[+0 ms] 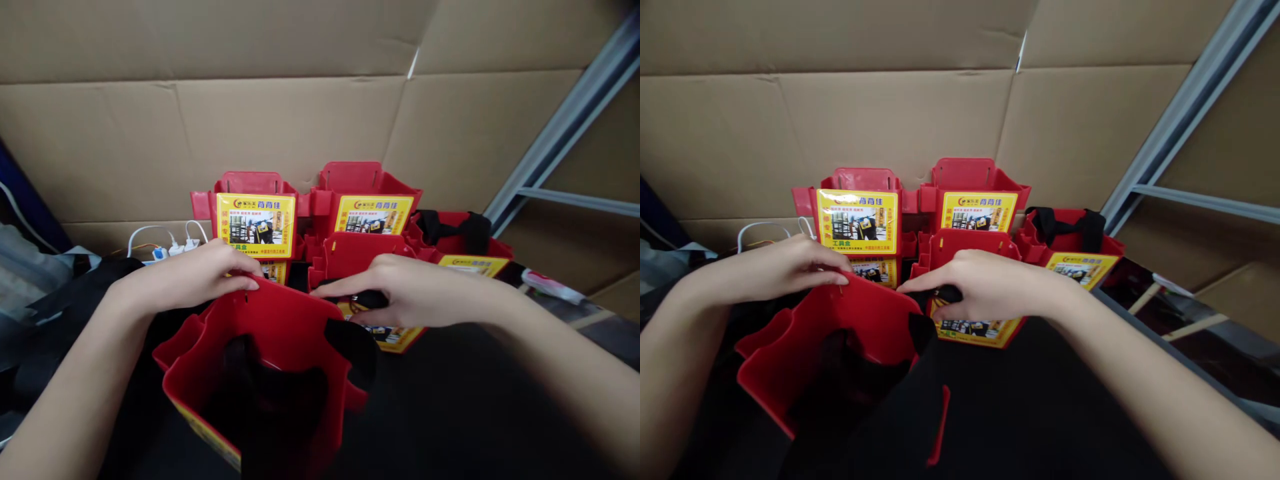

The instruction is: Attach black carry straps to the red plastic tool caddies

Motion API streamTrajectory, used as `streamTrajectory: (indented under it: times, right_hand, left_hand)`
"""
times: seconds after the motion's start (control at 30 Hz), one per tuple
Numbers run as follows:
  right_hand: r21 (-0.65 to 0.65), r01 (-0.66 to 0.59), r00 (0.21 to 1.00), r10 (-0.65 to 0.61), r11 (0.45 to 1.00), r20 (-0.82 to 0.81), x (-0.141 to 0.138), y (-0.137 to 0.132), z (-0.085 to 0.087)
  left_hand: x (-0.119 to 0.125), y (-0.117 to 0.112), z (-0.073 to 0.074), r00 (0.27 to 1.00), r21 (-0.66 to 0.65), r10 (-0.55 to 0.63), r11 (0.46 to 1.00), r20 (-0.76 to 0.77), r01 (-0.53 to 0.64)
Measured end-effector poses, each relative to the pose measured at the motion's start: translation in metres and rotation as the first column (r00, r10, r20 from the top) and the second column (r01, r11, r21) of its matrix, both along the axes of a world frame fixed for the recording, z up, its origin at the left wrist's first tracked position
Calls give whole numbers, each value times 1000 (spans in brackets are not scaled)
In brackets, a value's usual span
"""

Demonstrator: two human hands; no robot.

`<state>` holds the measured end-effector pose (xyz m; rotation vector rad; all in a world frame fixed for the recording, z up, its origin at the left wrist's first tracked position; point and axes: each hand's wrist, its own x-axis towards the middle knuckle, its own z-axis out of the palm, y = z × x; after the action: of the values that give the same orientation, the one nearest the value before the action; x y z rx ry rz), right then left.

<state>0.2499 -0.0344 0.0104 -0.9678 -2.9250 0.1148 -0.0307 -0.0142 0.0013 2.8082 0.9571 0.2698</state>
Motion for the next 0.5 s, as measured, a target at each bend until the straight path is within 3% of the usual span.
streamTrajectory:
  times: [0.07,0.17,0.27,0.33,0.43,0.5]
  right_hand:
    - [37,-57,998,55,998,39,-14,-4,-6]
    - [135,-88,995,82,987,47,-27,1,-16]
    - [309,53,995,-75,950,61,-24,15,-17]
    - [469,286,943,-331,836,16,-7,26,-10]
    - [575,620,725,-669,534,-162,36,34,7]
    - [518,690,667,-722,505,-183,60,31,15]
  left_hand:
    - [6,-3,-1,1000,44,14,999,2,-14]
    - [18,-5,-4,997,29,-72,997,31,72]
    - [24,-9,-5,982,-57,-173,983,69,177]
    - [24,-12,-4,971,-107,-223,967,81,231]
    - [21,-16,-2,973,-120,-222,966,59,228]
    - [20,-15,-2,982,-77,-182,980,56,186]
